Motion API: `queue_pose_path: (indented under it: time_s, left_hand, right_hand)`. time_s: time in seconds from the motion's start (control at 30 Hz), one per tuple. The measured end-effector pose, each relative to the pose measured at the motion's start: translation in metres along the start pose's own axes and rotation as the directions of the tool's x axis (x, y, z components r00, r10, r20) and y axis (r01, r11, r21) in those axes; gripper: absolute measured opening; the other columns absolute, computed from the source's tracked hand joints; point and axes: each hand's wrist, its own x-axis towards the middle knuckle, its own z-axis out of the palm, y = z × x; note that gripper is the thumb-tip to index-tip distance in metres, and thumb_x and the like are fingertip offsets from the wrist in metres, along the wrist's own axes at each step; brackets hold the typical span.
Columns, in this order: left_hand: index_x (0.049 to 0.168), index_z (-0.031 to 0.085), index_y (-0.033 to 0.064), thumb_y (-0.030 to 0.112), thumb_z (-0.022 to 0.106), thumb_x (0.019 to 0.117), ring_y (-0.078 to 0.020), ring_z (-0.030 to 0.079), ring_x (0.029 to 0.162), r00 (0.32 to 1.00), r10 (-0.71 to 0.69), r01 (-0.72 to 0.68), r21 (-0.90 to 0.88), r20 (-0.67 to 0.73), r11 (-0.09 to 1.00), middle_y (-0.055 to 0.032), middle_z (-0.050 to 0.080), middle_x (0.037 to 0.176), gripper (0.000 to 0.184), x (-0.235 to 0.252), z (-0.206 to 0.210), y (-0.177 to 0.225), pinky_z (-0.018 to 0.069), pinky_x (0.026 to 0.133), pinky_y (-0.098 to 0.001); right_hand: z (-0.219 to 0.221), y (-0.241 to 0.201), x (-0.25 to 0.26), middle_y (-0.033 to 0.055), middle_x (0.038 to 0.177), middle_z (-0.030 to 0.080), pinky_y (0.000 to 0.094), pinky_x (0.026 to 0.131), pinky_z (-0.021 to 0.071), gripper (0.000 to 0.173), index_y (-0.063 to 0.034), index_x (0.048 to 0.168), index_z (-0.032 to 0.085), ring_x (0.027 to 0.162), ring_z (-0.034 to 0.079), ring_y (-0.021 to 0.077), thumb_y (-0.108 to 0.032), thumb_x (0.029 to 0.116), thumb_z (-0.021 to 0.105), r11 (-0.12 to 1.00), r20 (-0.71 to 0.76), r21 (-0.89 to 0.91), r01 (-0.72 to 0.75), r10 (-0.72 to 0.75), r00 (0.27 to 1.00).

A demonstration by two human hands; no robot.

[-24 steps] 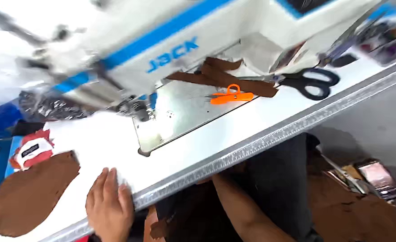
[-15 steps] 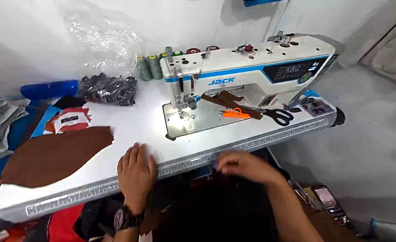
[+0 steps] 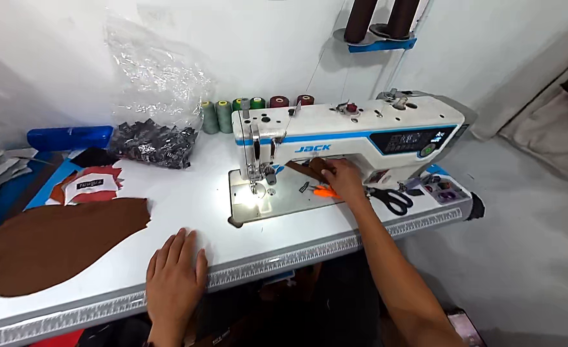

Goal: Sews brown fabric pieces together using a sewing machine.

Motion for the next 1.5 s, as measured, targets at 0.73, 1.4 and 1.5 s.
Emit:
queue_pose_path:
  time_s: [0.73,1.4,1.5]
  left_hand:
    - [0.127,0.061,0.0086,0.017,0.062,0.0989,-0.014,0.071,0.09,0.929,0.097,0.34,-0.927,0.357,0.159,-0.0034,0.072,0.103,0.029,0.019,-0.038,0.138,0.0613,0.079,-0.0346]
    - [0.087,0.064,0.0118,0.065,0.046,0.0968,-0.0213,0.063,0.063,0.772,0.488,-0.481,-0.126,0.408,0.867,-0.0026,0.056,0.075,0.057,0.083,-0.011,-0.002,0.0492,0.048,-0.0387]
    - [0.084,0.062,0.0135,0.066,0.033,0.1005,-0.0173,0.059,0.061,0.743,0.572,-0.517,-0.246,0.347,0.82,-0.0001,0.053,0.074,0.062,0.089,-0.002,-0.021,0.0465,0.047,-0.0353]
  right_hand:
    - [0.0,-0.159,-0.181,0.0066,0.103,0.069,0.0276,0.067,0.0597,0.022,-0.0078,0.111,0.072,0.081,0.067,0.0119,-0.013,0.089,0.072,0.848,-0.153,0.333,0.411,-0.382,0.911]
    - [0.092,-0.12,-0.007,0.0019,0.085,0.075,0.0525,0.074,0.0567,0.021,-0.0179,0.096,0.08,0.081,0.072,0.0201,-0.037,0.0936,0.072,0.97,0.288,0.228,0.08,-0.145,0.947]
    - [0.09,-0.111,-0.015,-0.0009,0.08,0.071,0.0429,0.067,0.0556,0.014,-0.0178,0.094,0.079,0.071,0.066,0.0142,-0.03,0.0935,0.072,0.944,0.24,0.293,0.152,-0.227,0.944]
